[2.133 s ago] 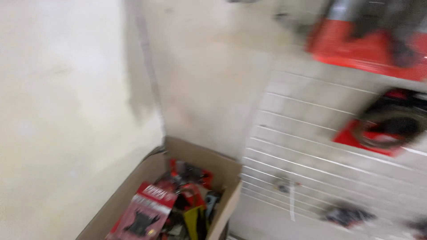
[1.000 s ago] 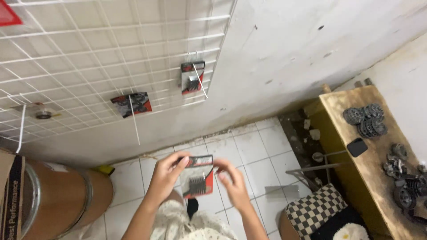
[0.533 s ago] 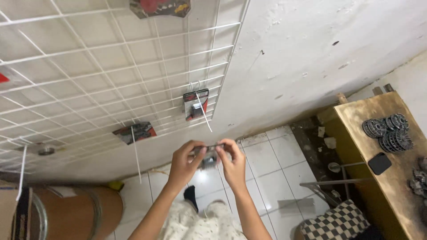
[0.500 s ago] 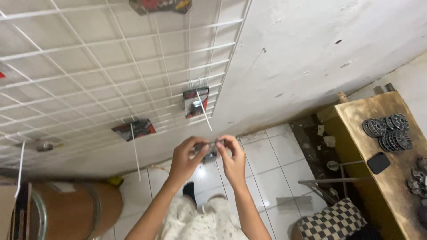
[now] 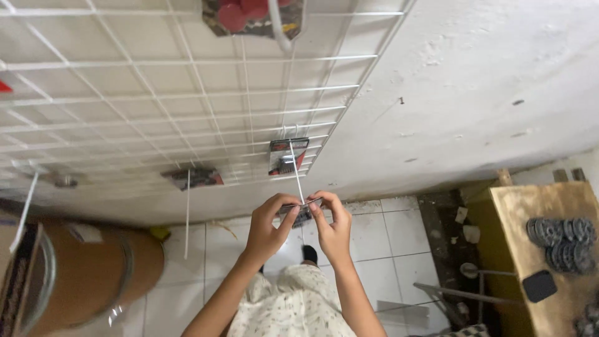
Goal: Cleaning and organizing motorcycle parts from a cardboard box and placing some on a wire rack.
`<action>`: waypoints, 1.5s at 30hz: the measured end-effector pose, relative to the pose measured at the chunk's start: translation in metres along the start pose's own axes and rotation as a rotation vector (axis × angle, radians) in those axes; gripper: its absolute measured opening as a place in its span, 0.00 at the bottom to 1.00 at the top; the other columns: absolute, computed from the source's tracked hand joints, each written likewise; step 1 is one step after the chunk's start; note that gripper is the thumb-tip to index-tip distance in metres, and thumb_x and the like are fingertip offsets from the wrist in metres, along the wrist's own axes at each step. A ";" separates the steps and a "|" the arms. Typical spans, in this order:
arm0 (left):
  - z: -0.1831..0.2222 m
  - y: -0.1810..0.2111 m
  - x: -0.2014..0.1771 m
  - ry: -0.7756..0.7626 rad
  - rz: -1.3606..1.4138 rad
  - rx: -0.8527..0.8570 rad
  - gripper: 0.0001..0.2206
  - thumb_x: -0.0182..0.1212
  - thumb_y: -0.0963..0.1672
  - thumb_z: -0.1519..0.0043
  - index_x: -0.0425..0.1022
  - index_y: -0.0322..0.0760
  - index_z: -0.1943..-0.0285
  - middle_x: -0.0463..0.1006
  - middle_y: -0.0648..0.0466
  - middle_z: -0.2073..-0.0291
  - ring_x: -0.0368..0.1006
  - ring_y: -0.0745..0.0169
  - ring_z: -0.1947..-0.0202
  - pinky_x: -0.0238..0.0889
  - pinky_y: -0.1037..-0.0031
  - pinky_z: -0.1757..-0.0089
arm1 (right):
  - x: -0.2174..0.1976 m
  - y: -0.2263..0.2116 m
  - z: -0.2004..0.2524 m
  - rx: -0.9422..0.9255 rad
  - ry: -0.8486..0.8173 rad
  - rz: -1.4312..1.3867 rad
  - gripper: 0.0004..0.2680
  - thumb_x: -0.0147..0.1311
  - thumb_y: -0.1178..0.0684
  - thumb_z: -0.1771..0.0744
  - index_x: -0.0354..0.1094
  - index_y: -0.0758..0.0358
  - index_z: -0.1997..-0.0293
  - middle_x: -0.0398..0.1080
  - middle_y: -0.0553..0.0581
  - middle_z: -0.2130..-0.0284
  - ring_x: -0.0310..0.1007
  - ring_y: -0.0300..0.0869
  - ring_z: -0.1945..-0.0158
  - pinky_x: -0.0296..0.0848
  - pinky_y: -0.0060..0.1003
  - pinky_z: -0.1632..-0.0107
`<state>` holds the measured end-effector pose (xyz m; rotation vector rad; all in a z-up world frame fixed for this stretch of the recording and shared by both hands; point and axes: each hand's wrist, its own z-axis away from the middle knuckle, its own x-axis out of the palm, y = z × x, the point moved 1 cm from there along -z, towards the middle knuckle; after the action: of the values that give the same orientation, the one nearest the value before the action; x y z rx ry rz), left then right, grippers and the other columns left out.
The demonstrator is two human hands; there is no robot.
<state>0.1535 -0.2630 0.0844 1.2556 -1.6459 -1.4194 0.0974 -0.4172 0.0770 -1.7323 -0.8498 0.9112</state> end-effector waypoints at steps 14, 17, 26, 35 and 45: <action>-0.034 -0.039 0.017 0.331 0.034 -0.083 0.07 0.67 0.41 0.39 0.78 0.37 0.53 0.81 0.56 0.58 0.80 0.68 0.58 0.75 0.75 0.57 | -0.009 0.002 -0.074 -0.187 -0.204 0.129 0.04 0.61 0.62 0.34 0.75 0.68 0.57 0.78 0.57 0.62 0.80 0.39 0.60 0.79 0.31 0.56; -0.066 -0.044 0.006 0.387 0.003 -0.026 0.08 0.69 0.41 0.40 0.79 0.37 0.54 0.80 0.55 0.57 0.80 0.68 0.57 0.77 0.75 0.58 | 0.004 0.012 -0.100 -0.103 -0.185 0.185 0.04 0.63 0.61 0.35 0.77 0.67 0.59 0.79 0.57 0.64 0.81 0.39 0.64 0.79 0.31 0.62; -0.089 -0.095 0.024 0.561 -0.186 0.225 0.14 0.71 0.41 0.39 0.76 0.37 0.47 0.74 0.50 0.50 0.74 0.57 0.49 0.72 0.72 0.54 | 0.053 0.066 -0.087 -0.110 0.089 0.077 0.09 0.60 0.59 0.31 0.70 0.66 0.45 0.75 0.59 0.57 0.79 0.40 0.56 0.78 0.33 0.55; -0.058 -0.147 0.054 0.568 0.001 0.226 0.21 0.54 0.42 0.29 0.56 0.30 0.28 0.59 0.40 0.31 0.60 0.46 0.31 0.56 0.61 0.35 | 0.067 0.118 -0.058 -0.034 0.086 0.051 0.16 0.39 0.50 0.25 0.59 0.68 0.30 0.59 0.65 0.32 0.59 0.51 0.30 0.56 0.43 0.29; -0.002 -0.160 0.081 0.639 0.027 -0.048 0.25 0.50 0.48 0.28 0.53 0.32 0.26 0.62 0.40 0.30 0.59 0.43 0.29 0.52 0.60 0.35 | 0.043 0.129 0.012 0.197 -0.169 -0.028 0.24 0.37 0.46 0.28 0.38 0.64 0.22 0.44 0.62 0.26 0.47 0.52 0.26 0.49 0.44 0.29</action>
<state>0.1684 -0.3339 -0.0794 1.4559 -1.1747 -0.8952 0.1245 -0.4130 -0.0564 -1.4862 -0.8605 1.0968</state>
